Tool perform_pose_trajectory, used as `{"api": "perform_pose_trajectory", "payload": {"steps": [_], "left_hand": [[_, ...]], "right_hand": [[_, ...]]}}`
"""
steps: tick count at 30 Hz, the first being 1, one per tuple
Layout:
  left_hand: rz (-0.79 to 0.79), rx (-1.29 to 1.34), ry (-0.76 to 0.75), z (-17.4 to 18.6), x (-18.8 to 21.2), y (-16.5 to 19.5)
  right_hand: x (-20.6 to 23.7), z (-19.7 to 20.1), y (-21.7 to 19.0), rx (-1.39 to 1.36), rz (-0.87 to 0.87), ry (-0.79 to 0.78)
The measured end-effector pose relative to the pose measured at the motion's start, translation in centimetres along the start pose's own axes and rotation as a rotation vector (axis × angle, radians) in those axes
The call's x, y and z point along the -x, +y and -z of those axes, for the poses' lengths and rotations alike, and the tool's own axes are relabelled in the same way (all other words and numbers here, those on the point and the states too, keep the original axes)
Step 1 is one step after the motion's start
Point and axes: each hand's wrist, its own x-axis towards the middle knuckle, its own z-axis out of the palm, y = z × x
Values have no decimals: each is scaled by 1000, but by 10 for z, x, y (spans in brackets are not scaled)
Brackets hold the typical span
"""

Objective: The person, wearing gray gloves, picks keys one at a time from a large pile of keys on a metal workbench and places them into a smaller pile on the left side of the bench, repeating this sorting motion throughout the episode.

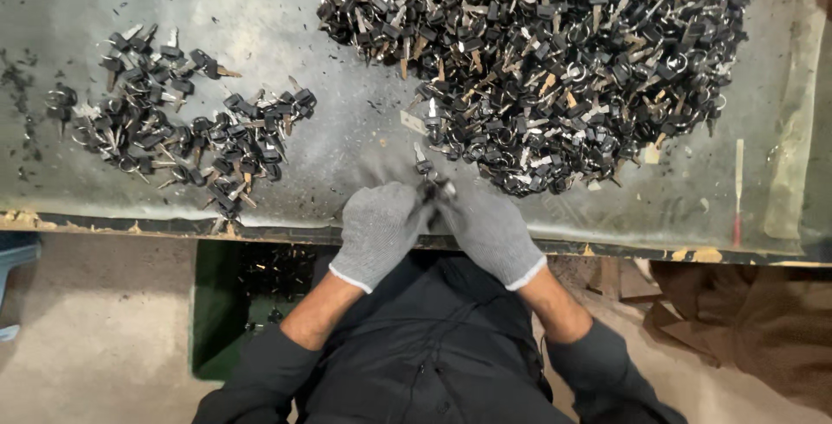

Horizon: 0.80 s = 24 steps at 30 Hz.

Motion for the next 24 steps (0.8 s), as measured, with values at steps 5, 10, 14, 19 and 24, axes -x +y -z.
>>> {"api": "perform_pose_trajectory", "payload": {"steps": [5,10,14,19,24], "left_hand": [[-212,42,75,24,-22,-19],[-280,-52,-140,10,-62,-22],[-258,-77,62,-2,-41,-14],[326,-14,-74,-16,-8,-12],[88,-4,25,-16,-7,-15]], "right_hand": [[19,0,-10,109,-215,-225],[14,-18,-13,26,164,-119],[13,-12,3,331,41,-7],[18,-2,4,-1,-212,-24],[2,-8,-4,14,-42,55]]}}
